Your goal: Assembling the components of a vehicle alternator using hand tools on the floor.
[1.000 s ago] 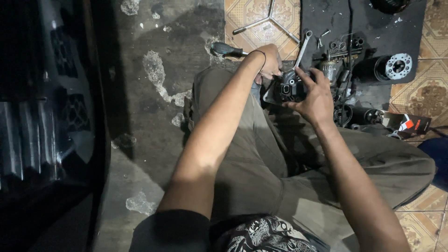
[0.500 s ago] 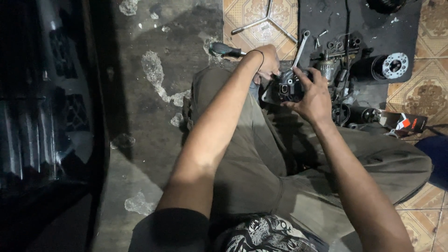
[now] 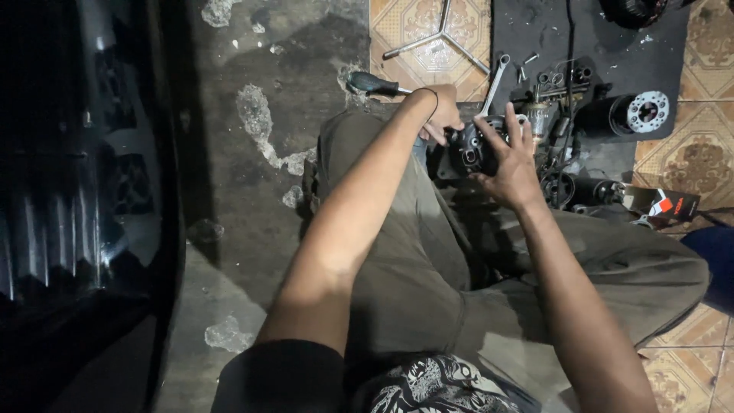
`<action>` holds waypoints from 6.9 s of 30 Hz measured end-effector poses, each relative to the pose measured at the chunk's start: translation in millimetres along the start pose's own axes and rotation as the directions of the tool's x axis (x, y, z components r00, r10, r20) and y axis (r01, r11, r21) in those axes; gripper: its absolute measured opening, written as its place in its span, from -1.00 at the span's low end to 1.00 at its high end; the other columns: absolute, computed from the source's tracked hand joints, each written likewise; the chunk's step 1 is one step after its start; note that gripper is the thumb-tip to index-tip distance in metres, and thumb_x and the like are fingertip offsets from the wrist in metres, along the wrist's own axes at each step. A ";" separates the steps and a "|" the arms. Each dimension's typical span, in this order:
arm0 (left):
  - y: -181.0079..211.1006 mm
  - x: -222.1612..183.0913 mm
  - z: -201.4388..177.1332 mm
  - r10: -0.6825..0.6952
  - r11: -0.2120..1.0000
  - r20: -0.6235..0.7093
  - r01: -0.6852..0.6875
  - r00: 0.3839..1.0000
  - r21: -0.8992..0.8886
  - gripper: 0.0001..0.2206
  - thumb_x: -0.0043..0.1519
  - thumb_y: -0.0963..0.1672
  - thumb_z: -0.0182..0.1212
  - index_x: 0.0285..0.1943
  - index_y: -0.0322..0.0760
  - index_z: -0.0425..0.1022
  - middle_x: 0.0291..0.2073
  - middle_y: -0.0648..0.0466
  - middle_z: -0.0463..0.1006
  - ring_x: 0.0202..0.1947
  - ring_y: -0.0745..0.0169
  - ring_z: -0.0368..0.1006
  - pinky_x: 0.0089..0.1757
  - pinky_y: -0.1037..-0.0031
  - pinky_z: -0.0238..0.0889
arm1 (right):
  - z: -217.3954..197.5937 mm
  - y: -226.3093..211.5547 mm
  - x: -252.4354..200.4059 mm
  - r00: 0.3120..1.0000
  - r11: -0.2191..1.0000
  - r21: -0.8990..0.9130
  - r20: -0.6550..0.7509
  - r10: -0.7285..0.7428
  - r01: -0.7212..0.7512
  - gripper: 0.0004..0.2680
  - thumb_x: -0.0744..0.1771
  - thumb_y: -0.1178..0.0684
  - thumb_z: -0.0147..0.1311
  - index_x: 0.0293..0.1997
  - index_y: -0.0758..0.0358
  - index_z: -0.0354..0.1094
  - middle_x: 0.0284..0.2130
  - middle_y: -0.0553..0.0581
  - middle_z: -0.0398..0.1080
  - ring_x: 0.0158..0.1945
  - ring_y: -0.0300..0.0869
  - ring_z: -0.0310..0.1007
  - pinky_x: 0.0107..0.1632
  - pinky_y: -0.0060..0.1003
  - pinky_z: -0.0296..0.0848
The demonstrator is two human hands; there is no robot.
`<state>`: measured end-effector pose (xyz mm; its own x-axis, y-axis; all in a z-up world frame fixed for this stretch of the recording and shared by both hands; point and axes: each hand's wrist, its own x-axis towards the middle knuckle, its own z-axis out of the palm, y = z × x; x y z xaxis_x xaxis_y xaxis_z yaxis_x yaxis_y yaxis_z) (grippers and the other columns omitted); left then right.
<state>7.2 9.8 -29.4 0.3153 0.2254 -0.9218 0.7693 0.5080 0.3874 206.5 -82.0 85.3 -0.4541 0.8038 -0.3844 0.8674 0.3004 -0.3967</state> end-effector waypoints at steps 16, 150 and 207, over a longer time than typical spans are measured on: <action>-7.5 -13.4 25.9 0.274 0.914 0.045 -0.246 0.961 -0.322 0.06 0.13 0.00 0.52 0.58 -0.56 -0.28 0.28 -0.70 0.21 0.17 -0.47 0.47 0.07 -0.06 0.49 | -11.4 8.5 -18.3 0.991 0.985 0.149 0.090 -0.103 0.089 -0.19 0.13 0.17 0.19 0.61 -0.17 -0.10 0.59 0.18 -0.55 0.58 0.26 -0.70 0.43 0.51 -0.51; 5.3 -11.9 36.9 0.591 0.806 -0.367 -0.505 0.719 0.308 0.00 0.11 0.23 0.47 0.58 -0.33 0.07 0.47 -0.23 0.24 0.49 -0.14 0.15 0.42 0.21 -0.01 | 38.9 58.7 21.7 0.851 0.939 0.232 -0.515 -0.103 0.254 -0.67 0.49 0.08 -0.32 0.49 0.27 0.02 0.38 0.43 -0.03 0.46 0.40 -0.09 0.36 0.43 -0.02; 23.1 -22.2 43.4 0.593 0.805 -0.438 -0.509 0.676 0.304 -0.31 -0.11 0.05 0.60 0.18 -0.25 0.46 0.09 -0.09 0.51 0.15 -0.21 0.37 0.16 0.11 0.23 | 11.0 162.6 167.0 0.831 0.961 0.163 -0.548 -0.099 0.222 -0.77 0.30 0.47 0.07 -0.07 0.41 0.60 -0.17 0.26 0.36 -0.28 -0.04 0.46 -0.22 -0.24 0.51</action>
<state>42.1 -19.5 -0.6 0.4257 0.8177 -0.3876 0.6280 0.0414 0.7771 269.5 95.5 -52.6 -0.3521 0.9191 0.1768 0.6997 0.3840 -0.6024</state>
